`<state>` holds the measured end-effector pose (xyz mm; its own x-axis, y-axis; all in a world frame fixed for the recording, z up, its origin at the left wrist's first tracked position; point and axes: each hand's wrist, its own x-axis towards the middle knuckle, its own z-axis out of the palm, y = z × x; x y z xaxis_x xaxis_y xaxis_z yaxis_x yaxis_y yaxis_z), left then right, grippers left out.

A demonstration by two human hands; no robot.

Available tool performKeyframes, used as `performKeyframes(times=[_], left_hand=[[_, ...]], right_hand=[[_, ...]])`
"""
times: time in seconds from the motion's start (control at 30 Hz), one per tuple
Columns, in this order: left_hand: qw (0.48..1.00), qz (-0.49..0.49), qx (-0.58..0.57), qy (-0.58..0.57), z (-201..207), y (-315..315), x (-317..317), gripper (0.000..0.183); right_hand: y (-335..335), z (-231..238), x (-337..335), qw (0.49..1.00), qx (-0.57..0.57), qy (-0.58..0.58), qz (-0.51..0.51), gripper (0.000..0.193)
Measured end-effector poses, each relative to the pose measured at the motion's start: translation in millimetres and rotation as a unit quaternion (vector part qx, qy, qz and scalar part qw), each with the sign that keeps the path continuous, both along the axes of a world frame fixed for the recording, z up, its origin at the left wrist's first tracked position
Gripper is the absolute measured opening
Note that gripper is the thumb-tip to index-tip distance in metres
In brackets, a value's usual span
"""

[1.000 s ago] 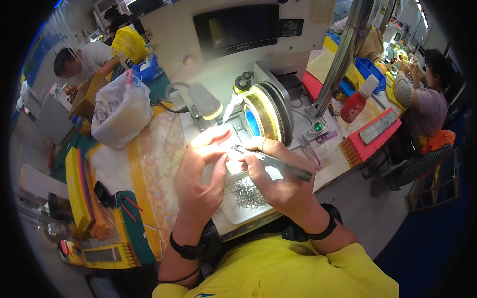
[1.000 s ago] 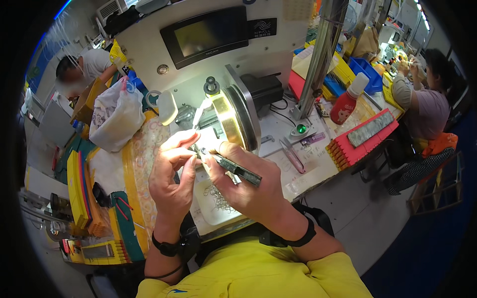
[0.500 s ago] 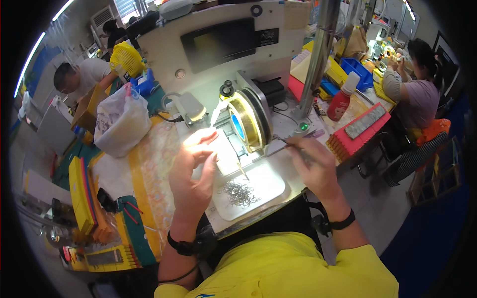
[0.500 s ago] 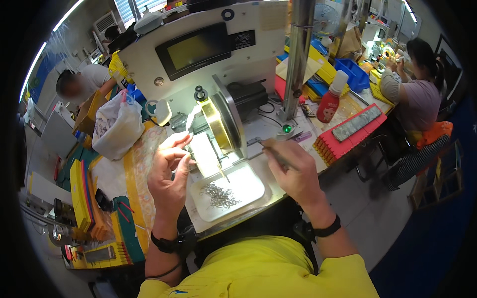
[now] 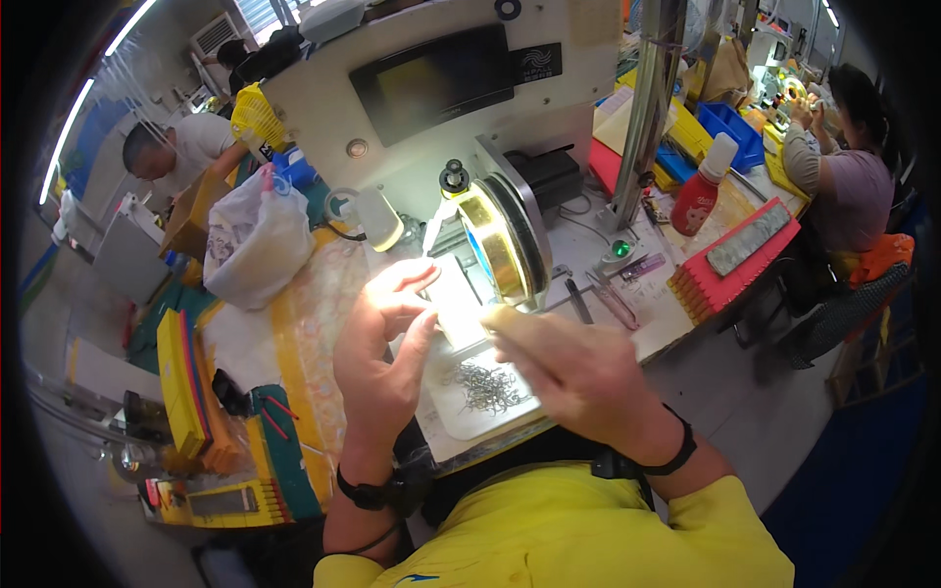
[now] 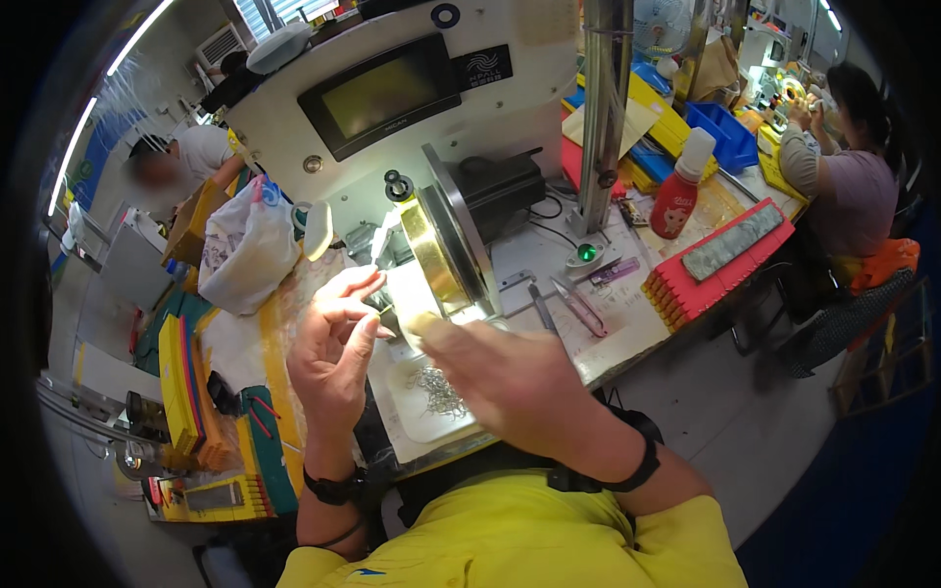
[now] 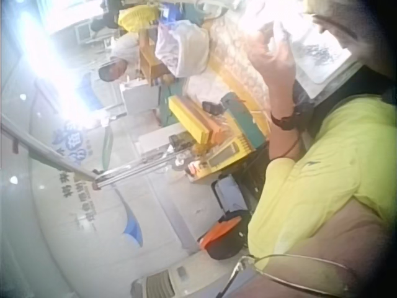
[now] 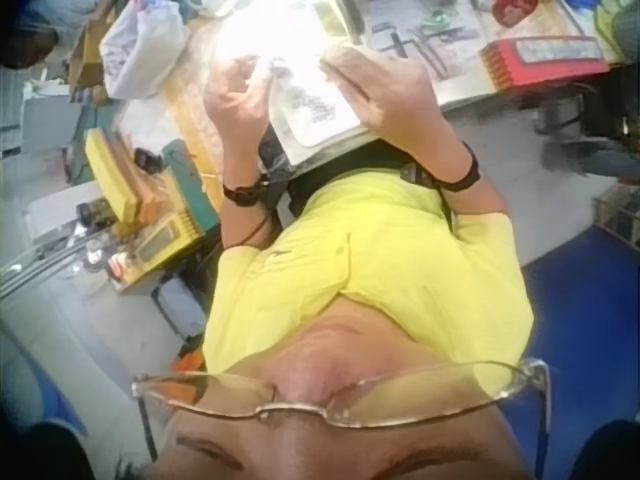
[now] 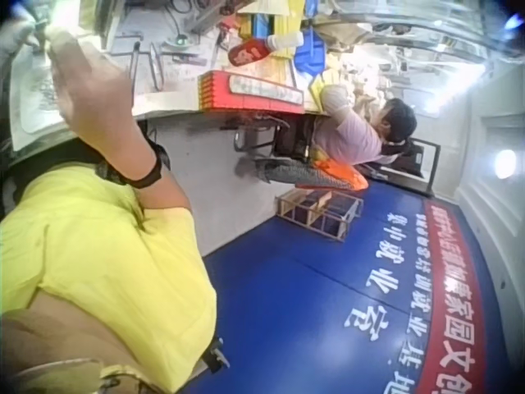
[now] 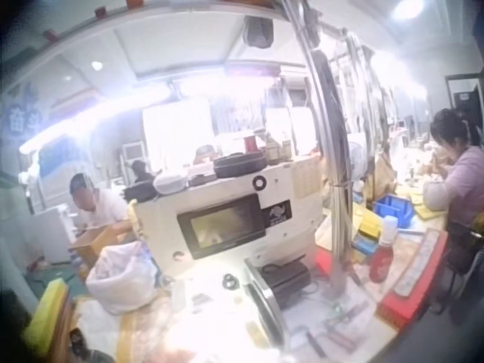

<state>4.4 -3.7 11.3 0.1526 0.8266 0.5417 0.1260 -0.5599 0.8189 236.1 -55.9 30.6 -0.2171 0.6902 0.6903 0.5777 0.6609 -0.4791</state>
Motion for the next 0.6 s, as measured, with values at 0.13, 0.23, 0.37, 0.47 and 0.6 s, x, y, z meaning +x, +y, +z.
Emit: performKeyframes(times=[0.13,0.23,0.37,0.47,0.6], left_hand=[[0.999,-0.02,0.004,0.041,-2,1,-5,0.011],[0.987,0.011,0.081,0.141,-2,4,-10,0.01],[0.978,0.063,0.139,0.145,-3,-3,-4,0.01],[0.985,0.031,0.069,0.156,11,-10,-1,0.009],[0.983,0.067,0.06,0.161,17,-10,11,0.01]], right_hand=[[27,-5,-23,0.998,0.01,-0.066,-0.022,0.021],[32,-9,-25,0.999,-0.04,-0.028,0.015,0.019],[35,-8,-23,0.993,-0.084,0.062,0.05,0.019],[38,-20,-17,0.998,-0.048,0.02,0.038,0.028],[41,-20,-18,0.998,-0.016,0.041,0.047,0.027]])
